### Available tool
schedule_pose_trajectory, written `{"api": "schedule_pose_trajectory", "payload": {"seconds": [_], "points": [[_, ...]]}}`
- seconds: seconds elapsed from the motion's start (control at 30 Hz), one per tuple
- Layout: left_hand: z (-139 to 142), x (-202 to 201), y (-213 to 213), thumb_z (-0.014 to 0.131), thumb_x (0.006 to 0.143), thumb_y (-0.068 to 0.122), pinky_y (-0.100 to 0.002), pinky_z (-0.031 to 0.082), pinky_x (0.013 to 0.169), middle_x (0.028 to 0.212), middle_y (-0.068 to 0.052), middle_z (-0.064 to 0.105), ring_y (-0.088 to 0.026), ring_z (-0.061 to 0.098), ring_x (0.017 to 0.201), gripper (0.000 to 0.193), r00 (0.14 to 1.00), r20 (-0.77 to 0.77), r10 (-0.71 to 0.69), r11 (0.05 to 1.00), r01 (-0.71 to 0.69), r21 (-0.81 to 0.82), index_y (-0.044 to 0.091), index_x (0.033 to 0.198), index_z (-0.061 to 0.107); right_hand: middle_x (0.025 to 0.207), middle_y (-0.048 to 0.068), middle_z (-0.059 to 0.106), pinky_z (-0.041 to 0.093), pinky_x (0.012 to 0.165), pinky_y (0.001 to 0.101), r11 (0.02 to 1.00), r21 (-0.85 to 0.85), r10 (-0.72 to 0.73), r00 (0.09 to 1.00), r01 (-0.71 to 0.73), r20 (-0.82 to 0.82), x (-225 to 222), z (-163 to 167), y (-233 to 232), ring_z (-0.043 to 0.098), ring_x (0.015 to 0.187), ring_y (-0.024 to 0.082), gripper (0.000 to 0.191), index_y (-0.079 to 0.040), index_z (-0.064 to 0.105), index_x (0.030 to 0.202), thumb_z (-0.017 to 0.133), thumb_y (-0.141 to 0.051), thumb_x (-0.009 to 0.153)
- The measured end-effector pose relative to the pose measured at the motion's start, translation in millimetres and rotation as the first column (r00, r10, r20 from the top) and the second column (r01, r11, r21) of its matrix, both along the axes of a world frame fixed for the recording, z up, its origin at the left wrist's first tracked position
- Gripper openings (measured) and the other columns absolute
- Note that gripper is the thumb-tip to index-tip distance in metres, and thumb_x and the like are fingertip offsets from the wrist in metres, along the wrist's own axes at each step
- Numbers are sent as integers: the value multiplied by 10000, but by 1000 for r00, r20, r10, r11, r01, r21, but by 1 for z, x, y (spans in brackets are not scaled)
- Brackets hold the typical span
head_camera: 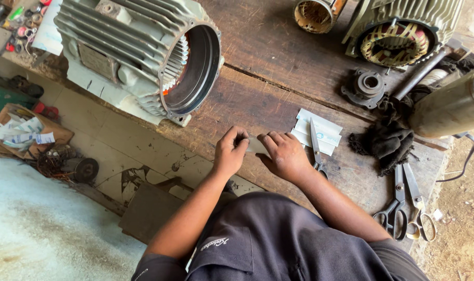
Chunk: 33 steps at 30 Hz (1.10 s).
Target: The person cuts and tears strips of white insulating paper from a roll and folds them, then inserts the paper pieces into the slots of a disassembled electric motor stator on the workbench, working around the motor housing.
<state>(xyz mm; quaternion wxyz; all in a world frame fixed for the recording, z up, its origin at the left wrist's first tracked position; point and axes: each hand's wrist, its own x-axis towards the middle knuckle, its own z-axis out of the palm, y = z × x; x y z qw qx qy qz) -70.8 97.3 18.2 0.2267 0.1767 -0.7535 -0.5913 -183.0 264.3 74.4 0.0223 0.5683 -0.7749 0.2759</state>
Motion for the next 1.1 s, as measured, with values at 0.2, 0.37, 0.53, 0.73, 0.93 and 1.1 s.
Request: {"api": "schedule_pose_trajectory", "payload": {"seconds": [0.2,0.37,0.53,0.73,0.93,1.1], "points": [[10,4,9,617,940,-19,-273,501,642,837,-23,631,-88,595,735,103,996,-66,-56,994,50,-97,44,1019,596,1018,127,674,550,701,464,1000,10,-11,989,10,148,6,5,5,681,846,365,495,-93,632,1209,810,-289,790],[12,9,9,623,934,-11,-287,519,618,832,-33,652,-101,631,706,123,996,8,-94,991,94,-90,49,1035,584,1031,122,678,557,688,462,1000,7,-24,987,23,156,13,2,8,692,852,364,470,-95,625,1212,796,-263,807],[15,12,6,602,950,-7,-295,497,597,807,-38,638,-106,611,674,131,989,80,-122,990,127,-66,61,1061,580,1057,125,680,564,671,450,998,22,-54,990,52,132,20,0,6,702,860,347,479,-89,620,1217,791,-264,805],[21,23,5,615,949,2,-303,497,623,813,-45,625,-118,595,697,145,985,76,-157,981,165,-104,69,1068,567,1054,123,682,567,681,453,998,22,-55,990,53,128,28,4,10,700,871,357,470,-92,625,1203,796,-273,804],[19,34,-1,610,929,-3,-302,499,624,799,-38,620,-115,582,684,151,986,40,-160,980,164,-109,73,1052,565,1052,123,680,566,683,458,998,24,-65,993,63,94,44,9,6,697,875,361,468,-95,626,1192,800,-279,798],[10,43,-5,566,951,1,-279,444,532,736,1,569,-77,532,596,94,990,14,-143,986,141,84,76,1008,568,1025,112,678,562,687,460,995,21,-96,995,95,40,65,11,-3,698,874,350,450,-115,635,1182,800,-271,794]]}}
